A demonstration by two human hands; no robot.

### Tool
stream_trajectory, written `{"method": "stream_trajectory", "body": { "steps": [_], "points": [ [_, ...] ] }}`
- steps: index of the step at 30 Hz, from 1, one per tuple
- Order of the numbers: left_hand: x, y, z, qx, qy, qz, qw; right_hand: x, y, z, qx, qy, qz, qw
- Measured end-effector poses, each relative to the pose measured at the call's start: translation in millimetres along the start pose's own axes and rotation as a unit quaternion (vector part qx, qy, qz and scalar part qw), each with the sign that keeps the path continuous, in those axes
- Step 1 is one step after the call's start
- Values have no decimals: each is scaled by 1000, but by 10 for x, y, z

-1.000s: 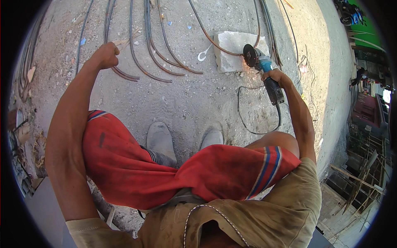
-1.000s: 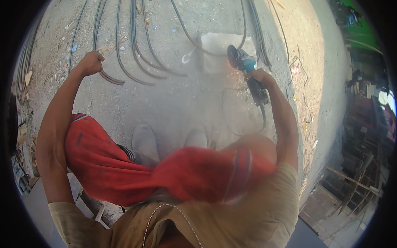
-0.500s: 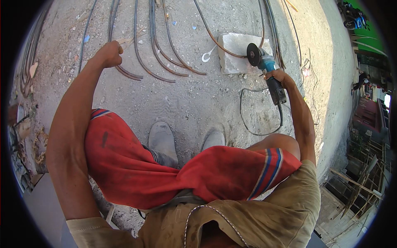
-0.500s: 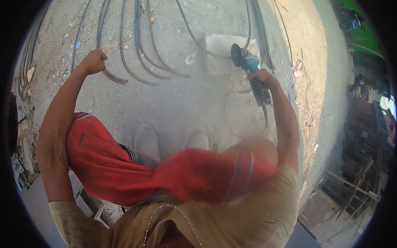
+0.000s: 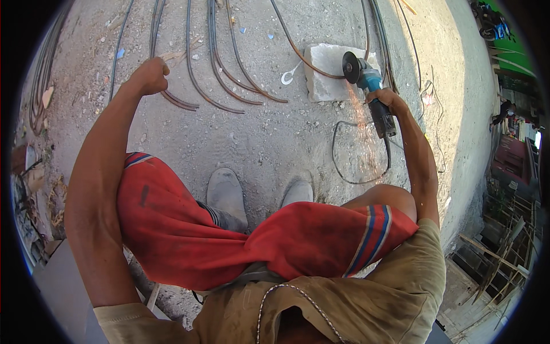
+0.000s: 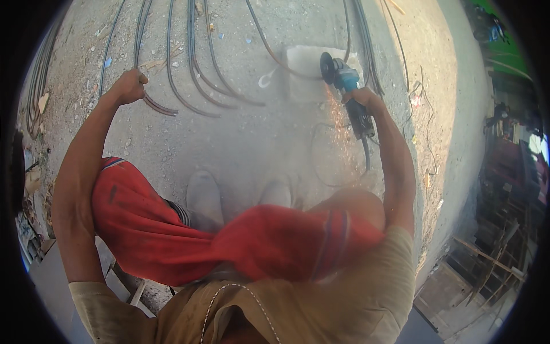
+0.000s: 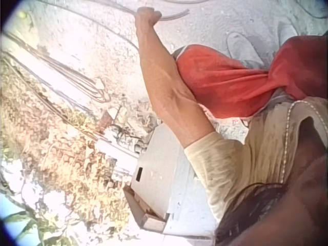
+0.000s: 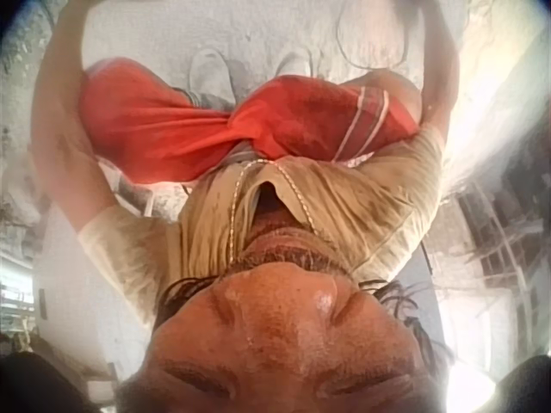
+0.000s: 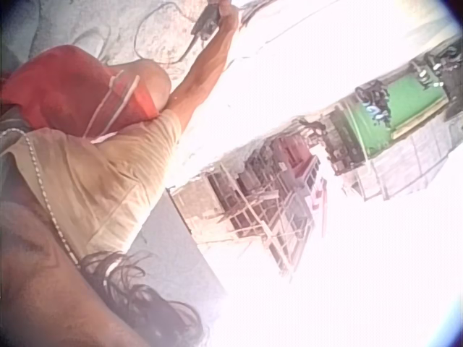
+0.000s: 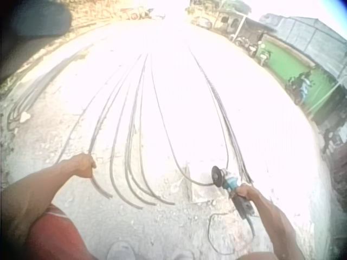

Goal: The person holds a bundle of metal rods and uses an angle grinder to cut through them. The person repeatedly applies the grinder to the rods on a stone block, producing sparks, and then moves the rods and the grinder after each cut.

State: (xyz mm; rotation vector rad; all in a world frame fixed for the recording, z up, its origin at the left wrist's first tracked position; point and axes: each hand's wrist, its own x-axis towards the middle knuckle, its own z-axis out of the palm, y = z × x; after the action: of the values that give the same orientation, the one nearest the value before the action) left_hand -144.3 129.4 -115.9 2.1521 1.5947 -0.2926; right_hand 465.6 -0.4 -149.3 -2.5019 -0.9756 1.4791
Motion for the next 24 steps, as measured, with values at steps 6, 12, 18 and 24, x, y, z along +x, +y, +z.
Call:
{"method": "stream_trajectory", "body": {
  "steps": [6,12,18,24],
  "points": [
    [18,15,25,-11,-2,3,1000,-30,40,-3,-8,3,-6,1000],
    [-1,50,-6,-8,-25,-4,1000,-155,55,0,42,-25,-20,999],
    [29,65,-1,-13,-15,3,1000,-34,194,-75,6,-10,8,1000],
    [-29,94,-69,-9,-32,-5,999,-132,90,10,-2,-9,21,1000]
  ]
}}
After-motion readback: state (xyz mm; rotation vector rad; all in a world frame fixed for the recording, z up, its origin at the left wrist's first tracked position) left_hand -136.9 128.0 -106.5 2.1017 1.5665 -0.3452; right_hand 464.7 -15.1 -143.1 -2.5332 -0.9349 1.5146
